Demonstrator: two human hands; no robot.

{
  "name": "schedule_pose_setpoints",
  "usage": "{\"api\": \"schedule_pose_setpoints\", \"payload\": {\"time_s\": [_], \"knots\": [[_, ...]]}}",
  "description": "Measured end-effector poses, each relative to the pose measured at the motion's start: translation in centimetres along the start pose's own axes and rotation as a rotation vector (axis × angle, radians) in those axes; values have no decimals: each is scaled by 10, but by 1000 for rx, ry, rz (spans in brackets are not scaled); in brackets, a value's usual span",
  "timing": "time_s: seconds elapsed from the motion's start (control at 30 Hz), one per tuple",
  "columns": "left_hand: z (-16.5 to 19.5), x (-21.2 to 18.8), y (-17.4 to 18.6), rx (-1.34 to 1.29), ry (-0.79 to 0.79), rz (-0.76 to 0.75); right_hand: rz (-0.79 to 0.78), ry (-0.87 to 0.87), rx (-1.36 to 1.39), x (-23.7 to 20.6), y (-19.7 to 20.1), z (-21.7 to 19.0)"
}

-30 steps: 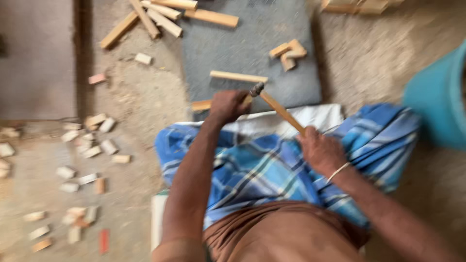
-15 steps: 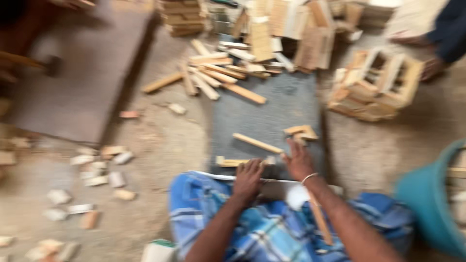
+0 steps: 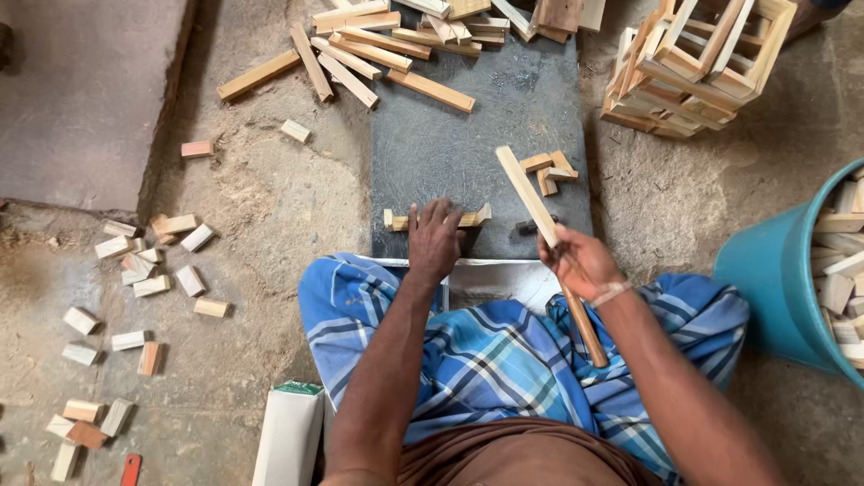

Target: The person sits on the floor and repeatedly splits small wooden sticks into smaller pieces using a hammer and a metal splitting tool. The split pieces are collected in a blue bucket nearby.

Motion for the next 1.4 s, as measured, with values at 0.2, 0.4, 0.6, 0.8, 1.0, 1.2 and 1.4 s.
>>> {"api": "schedule_pose_setpoints", "payload": {"time_s": [0.2,0.4,0.6,0.8,1.0,1.2,1.4], "knots": [[35,-8,-4,-901,154,-18,-195,13,230,-56,-15,49],[54,-16,-11,-1710,207,5,-73,-121,-72,-76,-27,87],[33,-15,41,-725,140,-4,344,178,-1408,-120,-27,26],[35,26,69,-171,-220,-109,271,69,-1343,-107,-12,29],[34,62,35,41,-133,-540,84,-8,-236,-105,9,44],[27,69,23,27,-96,-536,55,-141,-77,-108,10,69],[32,74,20,8,-101,-566,157,-216,-247,-96,8,73]]}}
Point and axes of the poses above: each hand's wrist, its own x-axis towards the middle knuckle, its own y-axis out of the back of the hand, z = x × y, the point moved 5 cm from there along x, towards the middle knuckle, and after that the axes turned 14 degrees about -z, right-handed, at the moved point
